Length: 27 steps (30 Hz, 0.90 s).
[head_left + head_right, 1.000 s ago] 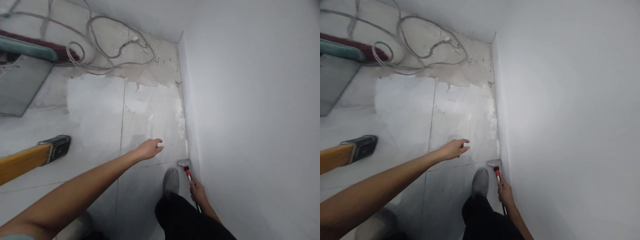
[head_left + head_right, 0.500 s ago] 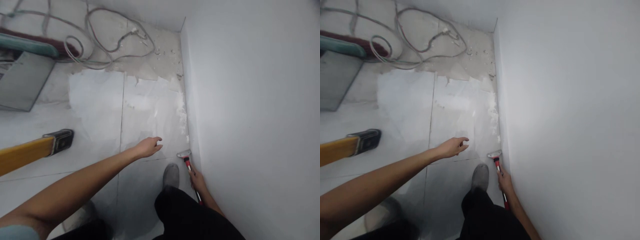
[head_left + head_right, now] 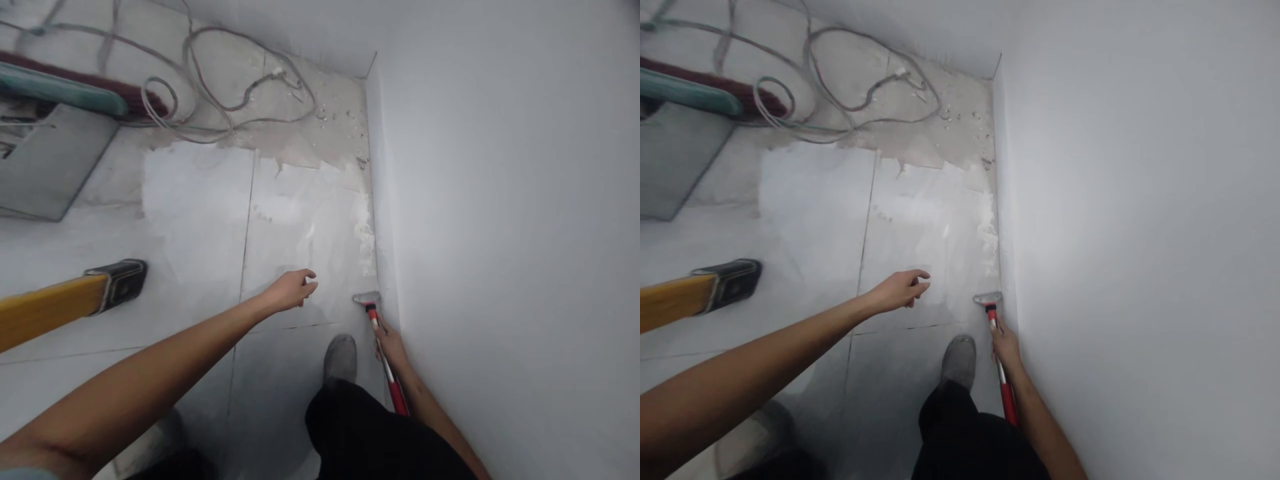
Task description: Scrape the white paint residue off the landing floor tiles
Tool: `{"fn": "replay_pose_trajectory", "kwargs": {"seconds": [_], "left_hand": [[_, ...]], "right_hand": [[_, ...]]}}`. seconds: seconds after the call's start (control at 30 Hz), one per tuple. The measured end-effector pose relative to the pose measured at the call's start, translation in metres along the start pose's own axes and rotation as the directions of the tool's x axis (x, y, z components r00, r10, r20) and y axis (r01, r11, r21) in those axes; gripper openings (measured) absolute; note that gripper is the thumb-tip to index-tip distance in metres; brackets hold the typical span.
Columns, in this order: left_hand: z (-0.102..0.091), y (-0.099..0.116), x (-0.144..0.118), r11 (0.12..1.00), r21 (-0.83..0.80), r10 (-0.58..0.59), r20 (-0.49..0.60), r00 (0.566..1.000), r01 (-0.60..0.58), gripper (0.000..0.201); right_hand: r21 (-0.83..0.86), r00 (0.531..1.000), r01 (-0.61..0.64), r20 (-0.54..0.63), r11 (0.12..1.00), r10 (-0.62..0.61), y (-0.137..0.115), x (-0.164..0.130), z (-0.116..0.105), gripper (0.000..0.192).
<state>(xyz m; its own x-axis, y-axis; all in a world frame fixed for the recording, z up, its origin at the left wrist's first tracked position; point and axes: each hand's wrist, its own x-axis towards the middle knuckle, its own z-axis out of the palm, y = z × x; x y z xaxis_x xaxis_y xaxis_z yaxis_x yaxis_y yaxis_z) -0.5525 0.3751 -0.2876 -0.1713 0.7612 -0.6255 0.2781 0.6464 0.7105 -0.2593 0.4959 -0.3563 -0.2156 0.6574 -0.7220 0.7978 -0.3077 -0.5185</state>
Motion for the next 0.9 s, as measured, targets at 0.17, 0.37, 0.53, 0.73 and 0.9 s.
{"fn": "replay_pose_trajectory", "kwargs": {"seconds": [0.17,0.37,0.53,0.73,0.9], "left_hand": [[0.009,0.005,-0.004,0.997,0.017,0.079,0.043,0.996,-0.080,0.049],[-0.011,-0.020,-0.001,0.998,-0.068,-0.021,-0.013,1.000,0.020,0.049],[0.004,-0.012,0.007,0.993,-0.116,0.005,-0.001,1.000,-0.005,0.044],[0.021,-0.001,0.005,0.995,-0.073,0.068,0.032,0.997,-0.066,0.042],[0.017,-0.017,0.003,0.998,-0.060,0.033,0.043,0.999,-0.030,0.044]], "right_hand": [[0.131,0.993,0.116,-0.010,0.985,-0.116,-0.044,0.027,0.001,0.069],[-0.019,1.000,-0.013,-0.025,1.000,0.013,0.015,-0.009,0.005,0.066],[-0.076,0.991,0.130,-0.032,0.989,-0.133,-0.063,0.047,0.005,0.057],[-0.226,0.932,0.307,-0.129,0.925,-0.340,-0.130,0.081,0.012,0.046],[-0.394,0.916,0.258,-0.190,0.882,-0.353,-0.053,0.028,0.013,0.024]]}}
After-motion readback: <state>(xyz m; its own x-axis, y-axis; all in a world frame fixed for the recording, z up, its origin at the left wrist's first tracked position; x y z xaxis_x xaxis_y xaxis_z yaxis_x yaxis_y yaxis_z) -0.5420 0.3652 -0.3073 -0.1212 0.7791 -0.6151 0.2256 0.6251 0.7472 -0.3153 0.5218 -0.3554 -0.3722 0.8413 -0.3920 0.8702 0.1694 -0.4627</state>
